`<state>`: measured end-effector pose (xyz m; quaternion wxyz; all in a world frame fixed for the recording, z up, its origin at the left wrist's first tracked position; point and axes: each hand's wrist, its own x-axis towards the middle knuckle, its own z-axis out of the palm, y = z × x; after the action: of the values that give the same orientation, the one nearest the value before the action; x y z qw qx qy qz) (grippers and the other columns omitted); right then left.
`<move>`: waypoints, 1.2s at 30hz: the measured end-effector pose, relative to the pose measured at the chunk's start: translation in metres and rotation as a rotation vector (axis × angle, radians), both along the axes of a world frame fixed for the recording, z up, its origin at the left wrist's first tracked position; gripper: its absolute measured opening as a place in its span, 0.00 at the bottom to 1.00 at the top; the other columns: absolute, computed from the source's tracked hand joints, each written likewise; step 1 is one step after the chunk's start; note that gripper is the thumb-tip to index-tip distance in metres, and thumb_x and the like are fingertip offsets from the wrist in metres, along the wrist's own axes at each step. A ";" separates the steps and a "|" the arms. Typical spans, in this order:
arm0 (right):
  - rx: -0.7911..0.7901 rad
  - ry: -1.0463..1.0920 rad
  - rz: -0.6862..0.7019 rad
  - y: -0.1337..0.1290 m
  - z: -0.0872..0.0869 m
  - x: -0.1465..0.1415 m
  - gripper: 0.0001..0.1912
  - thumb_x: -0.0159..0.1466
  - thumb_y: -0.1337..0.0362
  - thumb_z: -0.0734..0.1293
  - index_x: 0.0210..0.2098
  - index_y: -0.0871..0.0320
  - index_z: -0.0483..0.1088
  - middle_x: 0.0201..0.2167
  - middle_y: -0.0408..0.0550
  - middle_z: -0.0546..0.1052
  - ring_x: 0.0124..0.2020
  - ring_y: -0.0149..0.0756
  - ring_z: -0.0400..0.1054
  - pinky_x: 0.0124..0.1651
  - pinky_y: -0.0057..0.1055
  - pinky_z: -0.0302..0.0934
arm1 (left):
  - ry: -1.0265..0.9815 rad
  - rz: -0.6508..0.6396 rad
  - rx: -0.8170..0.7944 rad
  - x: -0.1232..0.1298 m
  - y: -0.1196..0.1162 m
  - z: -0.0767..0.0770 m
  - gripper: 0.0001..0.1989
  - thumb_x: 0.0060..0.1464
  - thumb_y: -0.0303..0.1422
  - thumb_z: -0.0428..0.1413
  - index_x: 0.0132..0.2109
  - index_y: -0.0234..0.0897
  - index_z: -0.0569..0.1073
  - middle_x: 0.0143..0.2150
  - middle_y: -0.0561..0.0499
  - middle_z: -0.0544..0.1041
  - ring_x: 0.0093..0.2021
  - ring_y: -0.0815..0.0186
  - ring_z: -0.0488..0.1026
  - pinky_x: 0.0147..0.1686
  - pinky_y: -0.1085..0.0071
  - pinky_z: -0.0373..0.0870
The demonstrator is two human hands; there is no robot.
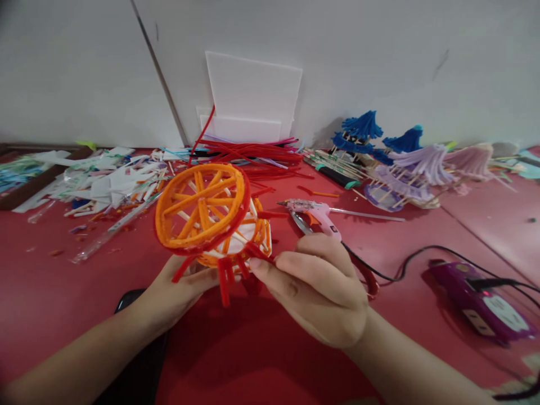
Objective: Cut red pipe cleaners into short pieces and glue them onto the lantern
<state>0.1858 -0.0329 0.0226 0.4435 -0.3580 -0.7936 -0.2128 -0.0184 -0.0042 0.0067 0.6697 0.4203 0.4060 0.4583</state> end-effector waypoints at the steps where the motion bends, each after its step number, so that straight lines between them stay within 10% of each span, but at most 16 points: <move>1: 0.011 0.013 0.013 0.000 0.000 0.000 0.12 0.57 0.73 0.73 0.36 0.49 0.75 0.27 0.41 0.73 0.30 0.33 0.68 0.30 0.32 0.69 | -0.011 0.008 -0.014 0.001 -0.001 0.001 0.24 0.35 0.23 0.70 0.44 0.39 0.76 0.49 0.43 0.80 0.54 0.50 0.76 0.52 0.57 0.76; 7: -0.259 0.171 0.015 0.017 -0.005 0.011 0.11 0.60 0.74 0.66 0.40 0.54 0.71 0.31 0.45 0.76 0.33 0.34 0.72 0.36 0.33 0.68 | -0.118 0.190 -0.168 0.005 0.002 0.002 0.25 0.35 0.26 0.71 0.42 0.40 0.73 0.41 0.50 0.81 0.37 0.59 0.81 0.36 0.64 0.82; 17: -0.671 -0.410 0.210 0.036 -0.020 0.029 0.09 0.66 0.70 0.63 0.37 0.55 0.75 0.38 0.47 0.79 0.40 0.36 0.74 0.45 0.36 0.71 | -0.186 0.263 -0.178 0.002 0.009 -0.003 0.27 0.34 0.25 0.72 0.44 0.41 0.73 0.35 0.54 0.80 0.36 0.62 0.81 0.34 0.69 0.82; 36: -0.293 0.184 -0.009 0.000 0.004 -0.010 0.09 0.62 0.73 0.69 0.38 0.53 0.75 0.31 0.43 0.81 0.30 0.30 0.76 0.35 0.25 0.74 | 0.069 0.114 0.098 0.007 0.004 0.000 0.14 0.43 0.30 0.68 0.39 0.41 0.78 0.40 0.50 0.81 0.44 0.62 0.78 0.48 0.67 0.75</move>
<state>0.1758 -0.0329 0.0266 0.4566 -0.4402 -0.7705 -0.0632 -0.0117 -0.0006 0.0071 0.6068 0.4441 0.4292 0.5003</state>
